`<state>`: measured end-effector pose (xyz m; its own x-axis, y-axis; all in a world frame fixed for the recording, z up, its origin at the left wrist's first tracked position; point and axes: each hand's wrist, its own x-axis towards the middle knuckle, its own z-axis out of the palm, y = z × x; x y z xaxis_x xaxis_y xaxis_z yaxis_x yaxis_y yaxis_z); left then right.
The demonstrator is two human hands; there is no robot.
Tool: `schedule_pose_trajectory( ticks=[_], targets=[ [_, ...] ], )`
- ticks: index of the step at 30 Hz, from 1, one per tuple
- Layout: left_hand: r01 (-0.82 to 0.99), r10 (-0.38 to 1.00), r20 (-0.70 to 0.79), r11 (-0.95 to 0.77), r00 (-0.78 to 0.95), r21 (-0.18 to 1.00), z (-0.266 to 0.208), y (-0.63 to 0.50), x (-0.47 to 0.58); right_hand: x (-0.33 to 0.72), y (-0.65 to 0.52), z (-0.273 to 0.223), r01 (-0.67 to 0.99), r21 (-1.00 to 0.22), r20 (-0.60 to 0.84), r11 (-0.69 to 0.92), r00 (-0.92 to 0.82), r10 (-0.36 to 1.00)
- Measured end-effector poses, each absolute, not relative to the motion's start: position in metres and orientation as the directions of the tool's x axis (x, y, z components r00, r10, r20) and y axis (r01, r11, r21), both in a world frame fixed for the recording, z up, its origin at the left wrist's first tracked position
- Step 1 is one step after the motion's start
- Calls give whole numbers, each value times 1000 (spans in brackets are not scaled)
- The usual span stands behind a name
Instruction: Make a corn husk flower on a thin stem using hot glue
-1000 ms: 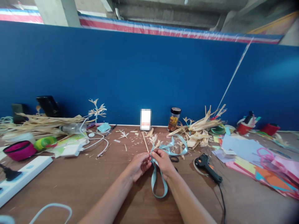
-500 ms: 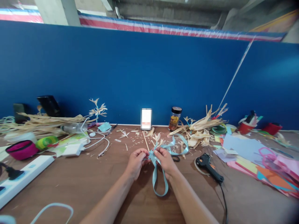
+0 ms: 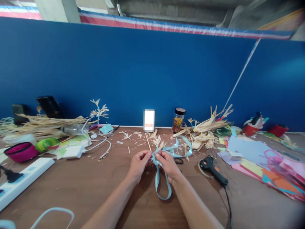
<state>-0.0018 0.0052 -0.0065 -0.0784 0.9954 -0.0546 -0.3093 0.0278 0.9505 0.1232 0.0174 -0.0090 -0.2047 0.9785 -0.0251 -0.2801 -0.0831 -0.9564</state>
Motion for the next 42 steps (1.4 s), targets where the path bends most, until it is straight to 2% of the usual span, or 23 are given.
schedule_pose_trajectory(
  ticks=[6, 11, 18, 25, 32, 35, 38, 42],
  targets=[
    [-350, 995, -96, 87, -8, 933, -6, 5, 1, 121, 16, -6, -256, -964, -33, -72, -152, 988],
    [-398, 988, -152, 143, 7, 906, -11, 7, 0, 121, 19, -12, -108, -990, 103, 91, -114, 988],
    [-372, 995, -95, 77, -30, 925, -14, 5, 4, 123, 19, -14, 131, -952, 261, 277, -129, 957],
    [-218, 999, 35, -44, -42, 975, -15, 7, -1, 125, 17, -13, 275, -893, 334, 357, -130, 934],
    [-275, 1000, -24, 25, 7, 961, -11, 8, -5, 123, 12, -7, 406, -834, 361, 374, -110, 926],
    [-309, 998, -56, 50, -9, 950, -8, 7, -4, 123, 12, -8, 377, -857, 327, 352, -130, 936],
    [-348, 997, -80, 69, -18, 935, -7, 6, -3, 121, 14, -11, 261, -917, 265, 303, -169, 949],
    [-410, 992, -111, 125, 56, 903, -10, 8, -4, 118, 16, -15, 46, -992, 100, 114, -231, 968]
  ],
)
